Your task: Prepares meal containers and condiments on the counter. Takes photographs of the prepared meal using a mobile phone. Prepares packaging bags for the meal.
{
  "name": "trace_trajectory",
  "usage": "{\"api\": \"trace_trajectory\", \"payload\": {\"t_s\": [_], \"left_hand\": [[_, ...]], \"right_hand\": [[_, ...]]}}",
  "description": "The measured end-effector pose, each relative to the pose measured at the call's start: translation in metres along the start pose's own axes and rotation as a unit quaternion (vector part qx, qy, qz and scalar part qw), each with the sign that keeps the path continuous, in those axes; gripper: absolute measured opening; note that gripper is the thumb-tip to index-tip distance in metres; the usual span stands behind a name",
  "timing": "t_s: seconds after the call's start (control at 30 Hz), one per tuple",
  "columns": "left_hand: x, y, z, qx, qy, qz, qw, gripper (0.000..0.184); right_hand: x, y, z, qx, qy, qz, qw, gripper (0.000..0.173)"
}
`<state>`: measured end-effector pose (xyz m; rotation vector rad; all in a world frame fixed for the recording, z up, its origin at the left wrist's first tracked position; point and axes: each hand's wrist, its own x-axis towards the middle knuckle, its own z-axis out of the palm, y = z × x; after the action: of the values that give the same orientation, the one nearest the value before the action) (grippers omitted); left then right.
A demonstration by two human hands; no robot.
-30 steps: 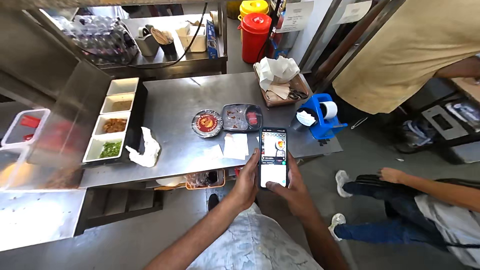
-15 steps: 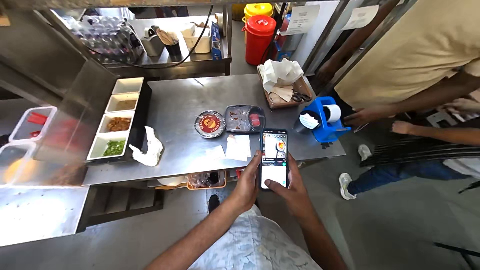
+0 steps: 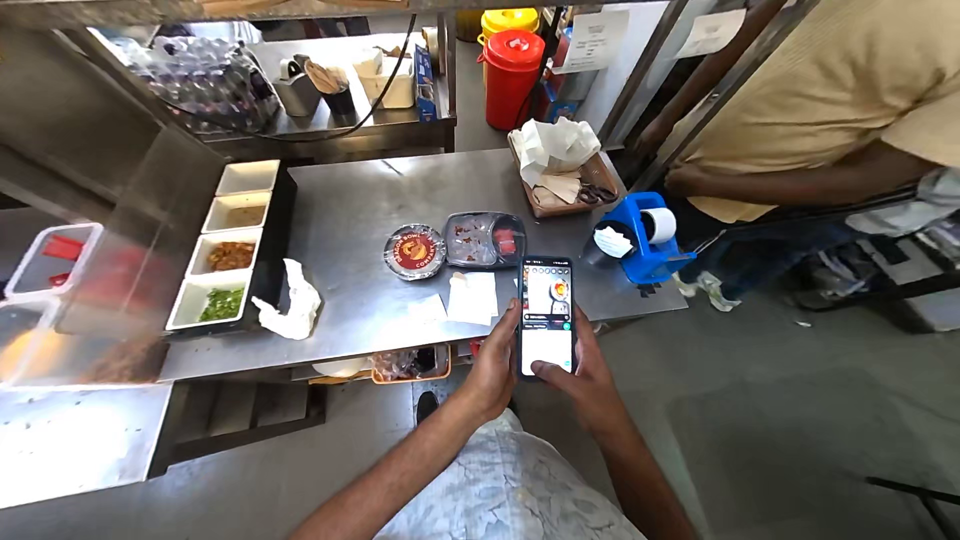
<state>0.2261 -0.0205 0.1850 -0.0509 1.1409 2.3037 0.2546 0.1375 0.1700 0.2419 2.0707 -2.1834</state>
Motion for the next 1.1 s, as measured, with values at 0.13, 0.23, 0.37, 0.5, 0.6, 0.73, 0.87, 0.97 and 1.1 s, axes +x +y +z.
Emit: {"api": "trace_trajectory", "payload": {"t_s": [0.13, 0.23, 0.37, 0.5, 0.6, 0.73, 0.87, 0.97, 1.1], "left_hand": [[0.002, 0.000, 0.000, 0.004, 0.000, 0.001, 1.000, 0.065], [0.004, 0.000, 0.000, 0.004, -0.004, 0.003, 1.000, 0.065], [0.006, -0.001, 0.001, 0.006, 0.003, 0.011, 1.000, 0.062], [0.007, 0.002, 0.003, 0.025, 0.004, 0.016, 1.000, 0.061], [0.008, 0.003, 0.005, 0.024, 0.003, 0.010, 1.000, 0.062], [0.010, 0.003, 0.004, 0.013, 0.004, 0.001, 1.000, 0.062], [0.011, 0.005, 0.000, 0.009, -0.006, 0.005, 1.000, 0.062], [0.012, 0.005, -0.002, 0.003, 0.000, -0.006, 1.000, 0.065], [0.011, 0.003, -0.006, -0.012, -0.006, -0.011, 1.000, 0.070]], "right_hand": [[0.002, 0.003, 0.000, -0.012, 0.012, -0.009, 1.000, 0.107], [0.003, 0.003, 0.001, -0.013, 0.020, -0.012, 1.000, 0.108], [0.004, 0.003, -0.001, -0.029, 0.015, -0.031, 0.999, 0.105], [0.005, 0.002, -0.002, -0.044, 0.015, -0.037, 0.998, 0.106], [0.008, 0.004, -0.004, -0.034, 0.017, -0.032, 0.999, 0.108], [0.009, 0.002, -0.005, -0.030, 0.018, -0.018, 0.999, 0.108], [0.011, 0.002, -0.006, -0.015, 0.003, -0.017, 1.000, 0.102], [0.011, 0.002, -0.005, -0.019, 0.002, -0.012, 1.000, 0.100], [0.010, 0.001, -0.003, -0.041, -0.001, -0.020, 0.999, 0.105]]}}
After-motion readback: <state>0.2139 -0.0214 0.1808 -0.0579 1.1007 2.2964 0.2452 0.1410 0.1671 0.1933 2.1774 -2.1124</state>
